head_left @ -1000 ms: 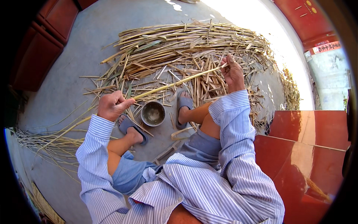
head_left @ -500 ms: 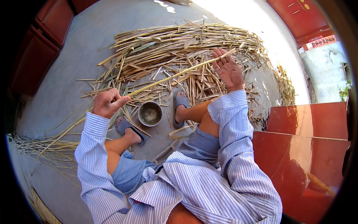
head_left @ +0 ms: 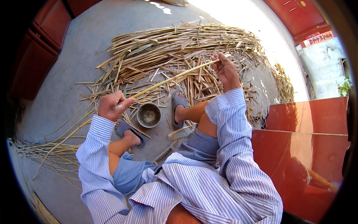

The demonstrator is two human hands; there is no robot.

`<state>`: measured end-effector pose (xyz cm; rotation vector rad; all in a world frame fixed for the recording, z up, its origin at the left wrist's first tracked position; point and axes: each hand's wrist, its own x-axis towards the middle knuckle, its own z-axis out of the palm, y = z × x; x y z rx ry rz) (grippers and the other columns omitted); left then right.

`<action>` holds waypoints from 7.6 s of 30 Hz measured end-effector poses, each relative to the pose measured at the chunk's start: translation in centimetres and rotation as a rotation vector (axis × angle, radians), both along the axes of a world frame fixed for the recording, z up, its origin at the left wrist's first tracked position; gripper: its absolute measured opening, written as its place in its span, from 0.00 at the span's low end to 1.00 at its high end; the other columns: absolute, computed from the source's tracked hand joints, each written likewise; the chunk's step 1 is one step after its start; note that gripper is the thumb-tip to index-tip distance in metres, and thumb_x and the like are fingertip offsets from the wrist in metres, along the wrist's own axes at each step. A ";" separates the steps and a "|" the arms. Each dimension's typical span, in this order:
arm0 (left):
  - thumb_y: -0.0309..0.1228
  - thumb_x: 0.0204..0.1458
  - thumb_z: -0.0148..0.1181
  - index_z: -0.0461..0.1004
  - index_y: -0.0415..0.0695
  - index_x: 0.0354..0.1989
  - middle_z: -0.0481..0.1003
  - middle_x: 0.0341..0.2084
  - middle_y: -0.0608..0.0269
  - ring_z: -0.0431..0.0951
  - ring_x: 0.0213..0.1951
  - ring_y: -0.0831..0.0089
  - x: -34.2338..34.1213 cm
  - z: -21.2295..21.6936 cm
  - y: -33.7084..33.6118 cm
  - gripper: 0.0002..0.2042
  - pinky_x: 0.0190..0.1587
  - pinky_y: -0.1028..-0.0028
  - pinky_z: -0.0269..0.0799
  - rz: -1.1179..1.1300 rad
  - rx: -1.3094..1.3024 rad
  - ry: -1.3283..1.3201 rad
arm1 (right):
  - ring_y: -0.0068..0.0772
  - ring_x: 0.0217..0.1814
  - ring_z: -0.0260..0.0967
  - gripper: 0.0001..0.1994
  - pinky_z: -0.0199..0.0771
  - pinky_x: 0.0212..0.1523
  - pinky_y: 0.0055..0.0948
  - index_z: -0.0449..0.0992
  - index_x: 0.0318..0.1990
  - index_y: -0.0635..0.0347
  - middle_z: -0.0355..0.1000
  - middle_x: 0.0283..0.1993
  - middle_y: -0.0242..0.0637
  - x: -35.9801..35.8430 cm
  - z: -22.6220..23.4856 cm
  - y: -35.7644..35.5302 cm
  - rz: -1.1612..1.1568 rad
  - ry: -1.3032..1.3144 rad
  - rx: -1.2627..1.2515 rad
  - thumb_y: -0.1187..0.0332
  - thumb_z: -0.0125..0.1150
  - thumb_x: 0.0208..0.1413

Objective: The person sits on the floor and repeatedly strips dried plant stalks by hand, separating the fibrous strands from the core. The person places the processed strands into a pile and discards the cores.

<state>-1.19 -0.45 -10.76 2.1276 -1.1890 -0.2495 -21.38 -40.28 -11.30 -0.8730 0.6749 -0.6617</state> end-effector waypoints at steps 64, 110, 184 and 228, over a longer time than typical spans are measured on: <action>0.39 0.50 0.59 0.71 0.42 0.43 0.74 0.36 0.51 0.75 0.41 0.51 1.1 -25.4 -1.3 0.16 0.43 0.57 0.71 -0.254 0.405 0.137 | 0.30 0.26 0.73 0.14 0.69 0.21 0.24 0.73 0.43 0.71 0.74 0.30 0.39 15.1 -34.5 8.6 0.567 0.737 -0.197 0.70 0.62 0.52; 0.42 0.51 0.60 0.76 0.44 0.37 0.78 0.29 0.63 0.75 0.35 0.65 8.0 -4.8 -12.0 0.14 0.40 0.64 0.61 0.005 0.245 -0.617 | 0.23 0.31 0.75 0.06 0.76 0.26 0.15 0.73 0.37 0.63 0.77 0.32 0.38 18.5 -10.2 13.6 0.011 -0.143 0.412 0.75 0.63 0.54; 0.41 0.46 0.66 0.72 0.47 0.26 0.73 0.20 0.63 0.73 0.26 0.64 6.2 4.3 -9.4 0.12 0.32 0.64 0.59 0.210 -0.046 -0.702 | 0.30 0.44 0.75 0.12 0.77 0.41 0.27 0.70 0.42 0.63 0.75 0.41 0.41 11.9 -1.0 1.6 -0.271 -0.119 0.187 0.63 0.60 0.60; 0.42 0.47 0.65 0.77 0.44 0.27 0.75 0.20 0.62 0.73 0.24 0.62 5.5 6.5 -6.3 0.13 0.31 0.65 0.61 0.203 0.015 -0.574 | 0.22 0.31 0.75 0.14 0.74 0.27 0.18 0.74 0.38 0.60 0.77 0.32 0.35 15.0 -0.5 5.9 0.315 0.095 0.113 0.58 0.50 0.65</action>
